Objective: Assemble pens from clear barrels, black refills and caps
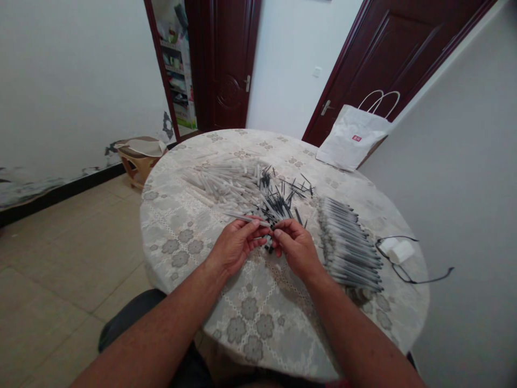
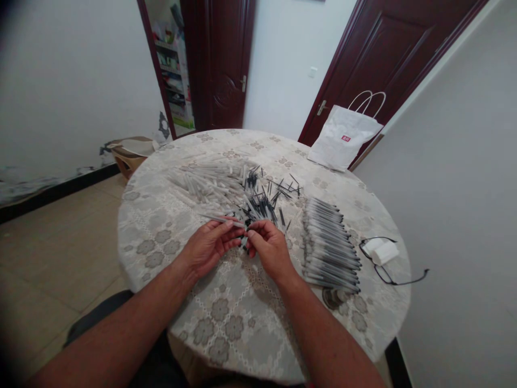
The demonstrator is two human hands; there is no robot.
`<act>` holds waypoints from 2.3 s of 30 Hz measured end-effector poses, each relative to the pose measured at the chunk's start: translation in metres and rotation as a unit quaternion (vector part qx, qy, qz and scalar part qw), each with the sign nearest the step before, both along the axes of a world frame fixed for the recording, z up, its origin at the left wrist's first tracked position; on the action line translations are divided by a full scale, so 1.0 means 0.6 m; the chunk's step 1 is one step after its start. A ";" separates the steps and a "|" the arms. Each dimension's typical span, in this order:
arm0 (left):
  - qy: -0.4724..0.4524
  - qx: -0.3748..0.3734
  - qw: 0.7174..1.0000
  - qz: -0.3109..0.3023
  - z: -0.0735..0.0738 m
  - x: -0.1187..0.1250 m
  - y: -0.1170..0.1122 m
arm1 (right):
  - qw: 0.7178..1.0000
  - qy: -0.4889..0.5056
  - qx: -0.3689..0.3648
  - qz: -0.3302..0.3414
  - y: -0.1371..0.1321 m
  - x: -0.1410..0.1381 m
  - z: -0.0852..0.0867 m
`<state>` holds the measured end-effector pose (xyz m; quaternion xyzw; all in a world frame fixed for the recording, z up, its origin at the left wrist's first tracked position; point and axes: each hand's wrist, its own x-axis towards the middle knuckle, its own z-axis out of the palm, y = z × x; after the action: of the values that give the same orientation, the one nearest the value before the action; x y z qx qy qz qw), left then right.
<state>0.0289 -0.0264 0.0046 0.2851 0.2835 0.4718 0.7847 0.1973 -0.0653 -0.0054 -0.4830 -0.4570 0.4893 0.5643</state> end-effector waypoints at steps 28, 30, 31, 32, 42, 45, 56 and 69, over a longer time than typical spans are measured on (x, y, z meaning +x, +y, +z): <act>0.066 0.048 0.997 -0.002 -0.008 0.001 0.001 | 0.994 -0.084 0.051 -0.056 0.002 -0.003 0.005; 0.067 0.046 0.997 0.000 -0.007 0.001 0.001 | 0.992 -0.106 0.047 -0.058 -0.001 -0.003 0.006; 0.067 0.045 0.997 0.001 -0.008 0.001 0.001 | 0.990 -0.122 0.043 -0.056 -0.002 -0.003 0.007; 0.067 0.045 0.997 -0.001 -0.008 0.001 0.001 | 0.988 -0.140 0.038 -0.054 -0.003 -0.002 0.008; 0.073 0.053 0.996 -0.005 -0.006 0.000 -0.003 | 0.977 -0.199 0.059 -0.055 -0.011 0.002 0.005; 0.080 0.052 0.995 -0.002 -0.006 0.000 -0.003 | 0.969 -0.226 0.076 -0.057 -0.013 0.002 0.005; 0.089 0.053 0.995 -0.017 -0.002 0.000 -0.005 | 0.975 -0.215 0.054 -0.025 -0.015 0.000 0.004; 0.095 0.066 0.993 -0.021 -0.008 -0.001 -0.006 | 0.960 -0.269 0.068 -0.020 -0.018 -0.001 0.005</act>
<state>0.0284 -0.0303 0.0000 0.3863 0.3188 0.4434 0.7433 0.1967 -0.0762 -0.0026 -0.5665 -0.6145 0.2974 0.4615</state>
